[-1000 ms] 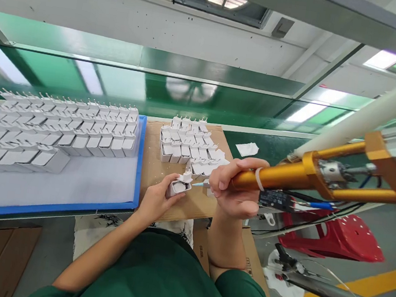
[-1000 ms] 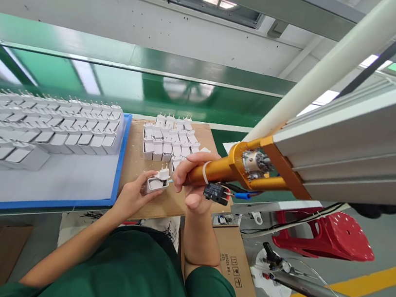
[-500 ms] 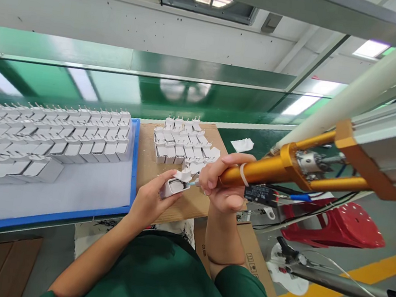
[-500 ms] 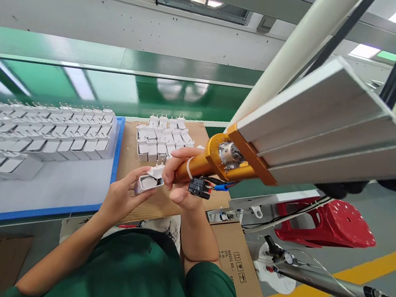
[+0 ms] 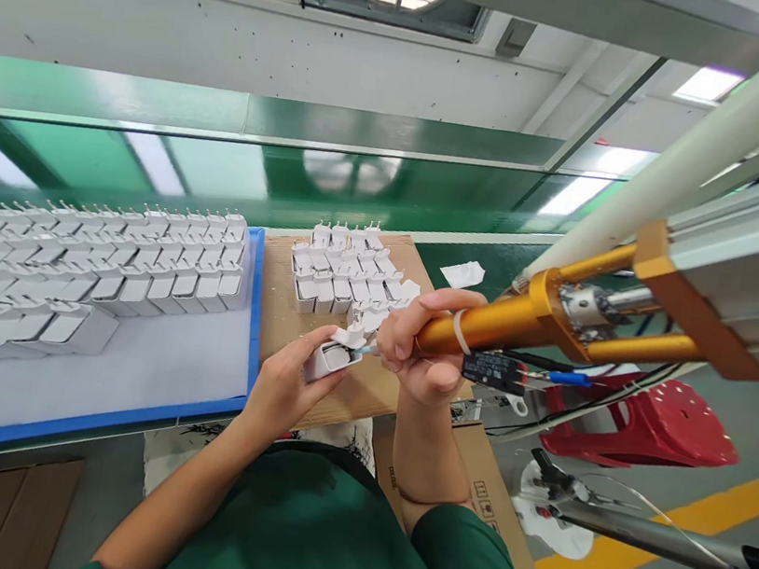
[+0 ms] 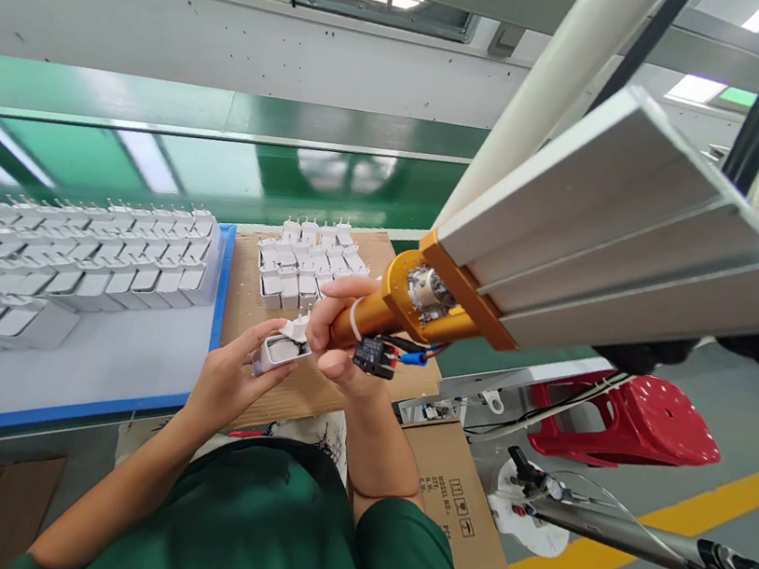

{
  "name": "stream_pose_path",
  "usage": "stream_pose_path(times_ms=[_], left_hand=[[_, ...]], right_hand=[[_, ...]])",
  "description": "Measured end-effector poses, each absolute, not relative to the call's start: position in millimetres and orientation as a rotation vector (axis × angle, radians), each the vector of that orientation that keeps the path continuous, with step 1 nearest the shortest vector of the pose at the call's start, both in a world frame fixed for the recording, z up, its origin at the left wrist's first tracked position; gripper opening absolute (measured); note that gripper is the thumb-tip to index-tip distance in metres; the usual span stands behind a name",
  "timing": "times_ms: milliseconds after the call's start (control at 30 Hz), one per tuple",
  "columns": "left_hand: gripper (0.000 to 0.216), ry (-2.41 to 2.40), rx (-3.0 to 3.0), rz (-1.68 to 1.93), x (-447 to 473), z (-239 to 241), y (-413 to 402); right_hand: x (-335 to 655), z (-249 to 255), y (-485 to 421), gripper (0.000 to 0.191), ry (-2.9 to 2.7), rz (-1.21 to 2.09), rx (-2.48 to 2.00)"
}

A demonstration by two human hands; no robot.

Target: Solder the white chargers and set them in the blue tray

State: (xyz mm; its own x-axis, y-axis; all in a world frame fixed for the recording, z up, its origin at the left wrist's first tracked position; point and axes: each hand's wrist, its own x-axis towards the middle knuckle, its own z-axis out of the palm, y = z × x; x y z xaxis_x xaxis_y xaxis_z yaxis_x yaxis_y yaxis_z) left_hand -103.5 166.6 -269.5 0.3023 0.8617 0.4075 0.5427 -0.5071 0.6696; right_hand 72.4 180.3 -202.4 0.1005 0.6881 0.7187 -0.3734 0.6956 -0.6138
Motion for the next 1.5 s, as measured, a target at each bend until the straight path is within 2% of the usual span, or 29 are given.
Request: stream_pose_path(times_ms=[933, 1500], left_hand=[[0.048, 1.19, 2.078, 1.105, -104, -272, 167], [0.064, 0.875, 1.185, 1.146, -73, -307, 163]], right_hand=[[68, -196, 177, 0.042, -1.269, 0.8, -0.262], [50, -192, 179, 0.044, -1.305, 0.764, -0.218]])
